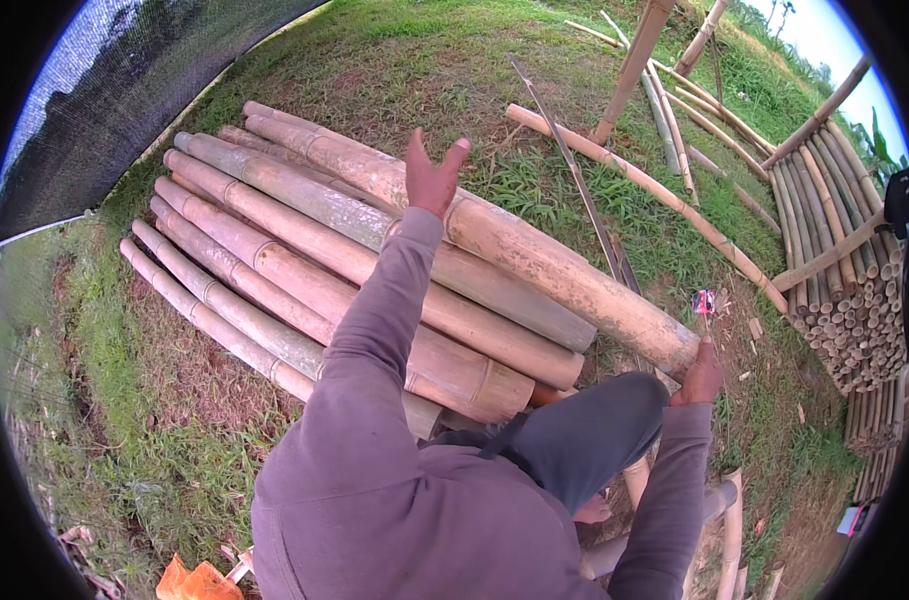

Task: The person sits on the ground and uses a hand saw to cut long bamboo poles into shorter sections. The person positions each pole, saws through it, and places the cut pieces onto a nearby stack.

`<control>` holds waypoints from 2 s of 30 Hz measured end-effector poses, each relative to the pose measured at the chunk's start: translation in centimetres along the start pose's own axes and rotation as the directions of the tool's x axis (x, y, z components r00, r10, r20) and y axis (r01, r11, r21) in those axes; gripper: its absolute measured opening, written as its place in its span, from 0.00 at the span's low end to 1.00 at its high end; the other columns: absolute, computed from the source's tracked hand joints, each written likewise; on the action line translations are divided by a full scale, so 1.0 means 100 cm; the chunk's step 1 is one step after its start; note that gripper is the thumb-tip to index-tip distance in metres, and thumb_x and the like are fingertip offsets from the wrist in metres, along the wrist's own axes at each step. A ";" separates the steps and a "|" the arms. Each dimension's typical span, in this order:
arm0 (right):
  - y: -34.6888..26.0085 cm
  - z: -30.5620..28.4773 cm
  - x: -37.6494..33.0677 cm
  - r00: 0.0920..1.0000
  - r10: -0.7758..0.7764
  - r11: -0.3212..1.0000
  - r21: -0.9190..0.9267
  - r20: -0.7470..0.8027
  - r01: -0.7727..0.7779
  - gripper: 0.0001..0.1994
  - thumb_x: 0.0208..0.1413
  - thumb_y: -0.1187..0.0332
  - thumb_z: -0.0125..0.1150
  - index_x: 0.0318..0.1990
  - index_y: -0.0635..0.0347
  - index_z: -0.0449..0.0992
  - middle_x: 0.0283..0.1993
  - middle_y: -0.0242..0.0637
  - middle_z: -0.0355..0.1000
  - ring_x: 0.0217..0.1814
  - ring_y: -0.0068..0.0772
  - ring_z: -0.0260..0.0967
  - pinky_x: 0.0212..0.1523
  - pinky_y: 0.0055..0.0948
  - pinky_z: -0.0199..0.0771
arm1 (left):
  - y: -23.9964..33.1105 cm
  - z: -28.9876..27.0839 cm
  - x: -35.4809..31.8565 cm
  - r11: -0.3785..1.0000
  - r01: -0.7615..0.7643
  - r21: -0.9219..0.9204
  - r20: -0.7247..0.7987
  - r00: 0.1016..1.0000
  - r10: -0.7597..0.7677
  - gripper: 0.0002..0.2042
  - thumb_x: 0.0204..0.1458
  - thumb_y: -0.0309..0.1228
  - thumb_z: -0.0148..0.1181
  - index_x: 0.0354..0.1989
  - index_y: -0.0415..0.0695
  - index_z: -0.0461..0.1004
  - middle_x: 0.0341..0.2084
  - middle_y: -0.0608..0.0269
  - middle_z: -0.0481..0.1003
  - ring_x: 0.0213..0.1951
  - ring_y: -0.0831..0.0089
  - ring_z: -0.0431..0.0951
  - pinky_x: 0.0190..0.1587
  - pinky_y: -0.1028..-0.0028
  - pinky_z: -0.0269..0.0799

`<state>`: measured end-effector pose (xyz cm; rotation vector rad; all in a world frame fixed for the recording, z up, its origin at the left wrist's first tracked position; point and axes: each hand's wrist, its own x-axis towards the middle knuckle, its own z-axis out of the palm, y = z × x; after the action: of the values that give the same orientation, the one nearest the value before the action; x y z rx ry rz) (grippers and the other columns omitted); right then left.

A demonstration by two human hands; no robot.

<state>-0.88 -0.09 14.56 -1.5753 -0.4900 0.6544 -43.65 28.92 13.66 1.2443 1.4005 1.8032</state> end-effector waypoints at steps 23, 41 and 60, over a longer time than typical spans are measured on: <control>0.152 -0.420 -0.418 0.661 0.058 0.168 -0.645 -0.748 -0.745 0.24 0.69 0.51 0.54 0.50 0.67 0.82 0.49 0.59 0.80 0.52 0.63 0.76 0.57 0.53 0.73 | -0.075 0.196 -0.062 0.275 -0.943 0.188 0.921 0.072 -0.383 0.51 0.44 0.52 0.80 0.77 0.58 0.59 0.68 0.56 0.74 0.68 0.54 0.75 0.72 0.38 0.60; 0.320 -0.387 -0.628 -0.055 0.061 0.406 0.075 -0.997 -0.911 0.41 0.74 0.34 0.32 0.70 0.61 0.74 0.62 0.69 0.76 0.67 0.71 0.72 0.65 0.58 0.70 | -0.088 0.314 -0.230 0.144 -0.884 -0.446 0.879 -0.462 -0.114 0.24 0.62 0.47 0.64 0.66 0.58 0.74 0.74 0.62 0.65 0.75 0.56 0.64 0.76 0.45 0.59; 0.205 -0.330 -0.487 0.112 -0.156 0.700 -0.190 -0.981 -0.688 0.26 0.70 0.45 0.58 0.50 0.65 0.83 0.48 0.52 0.82 0.54 0.56 0.79 0.57 0.45 0.75 | -0.092 0.303 -0.196 0.379 -0.891 -0.249 0.961 -0.276 -0.018 0.33 0.58 0.53 0.68 0.68 0.47 0.74 0.70 0.42 0.70 0.71 0.42 0.69 0.73 0.53 0.66</control>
<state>-16.55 -58.96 1.52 -2.4055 0.8089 -0.5171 -9.25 29.02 -0.57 3.0695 0.3215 -0.1085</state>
